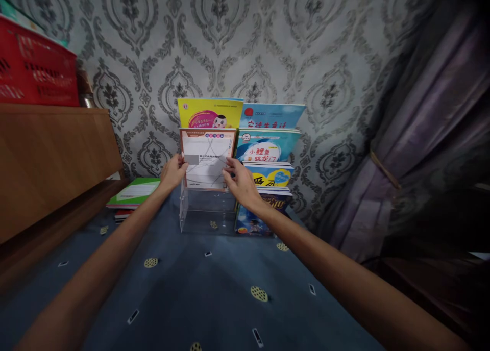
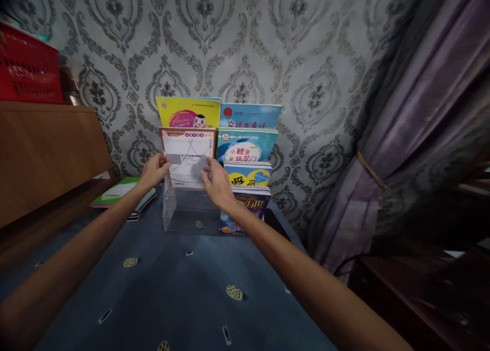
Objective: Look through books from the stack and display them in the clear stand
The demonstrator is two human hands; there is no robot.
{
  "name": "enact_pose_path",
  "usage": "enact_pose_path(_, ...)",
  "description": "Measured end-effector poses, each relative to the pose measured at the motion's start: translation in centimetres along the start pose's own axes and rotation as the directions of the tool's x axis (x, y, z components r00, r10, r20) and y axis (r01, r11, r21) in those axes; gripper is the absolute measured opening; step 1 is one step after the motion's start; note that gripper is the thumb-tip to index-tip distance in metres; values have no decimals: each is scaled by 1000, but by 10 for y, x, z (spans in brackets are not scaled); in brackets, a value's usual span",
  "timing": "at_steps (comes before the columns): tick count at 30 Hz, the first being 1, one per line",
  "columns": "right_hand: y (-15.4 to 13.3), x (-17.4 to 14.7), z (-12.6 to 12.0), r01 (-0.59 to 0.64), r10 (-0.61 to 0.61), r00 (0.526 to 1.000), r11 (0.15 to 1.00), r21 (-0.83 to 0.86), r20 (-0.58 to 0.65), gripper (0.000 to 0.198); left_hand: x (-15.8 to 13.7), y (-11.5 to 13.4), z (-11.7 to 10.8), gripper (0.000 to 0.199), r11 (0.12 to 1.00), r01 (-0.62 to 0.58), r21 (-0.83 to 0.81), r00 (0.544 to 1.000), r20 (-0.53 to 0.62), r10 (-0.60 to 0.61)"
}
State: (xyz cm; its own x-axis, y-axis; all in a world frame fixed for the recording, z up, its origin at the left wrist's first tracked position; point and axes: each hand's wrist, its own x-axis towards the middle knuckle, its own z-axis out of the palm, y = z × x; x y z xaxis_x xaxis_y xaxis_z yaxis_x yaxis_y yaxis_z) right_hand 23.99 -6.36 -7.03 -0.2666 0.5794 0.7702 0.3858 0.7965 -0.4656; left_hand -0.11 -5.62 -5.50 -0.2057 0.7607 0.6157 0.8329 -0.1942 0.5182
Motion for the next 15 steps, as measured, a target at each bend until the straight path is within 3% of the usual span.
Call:
enact_pose_path(11, -5, -4, 1, -21, 21, 1000, 999, -40, -10, 45, -3, -9, 1, 18, 991, -32, -129, 999, 1, 32)
enact_pose_path(15, -5, -4, 2, -28, 28, 1000, 999, -33, -6, 46, -8, -13, 6, 31, 983, -8, -185, 997, -73, -6)
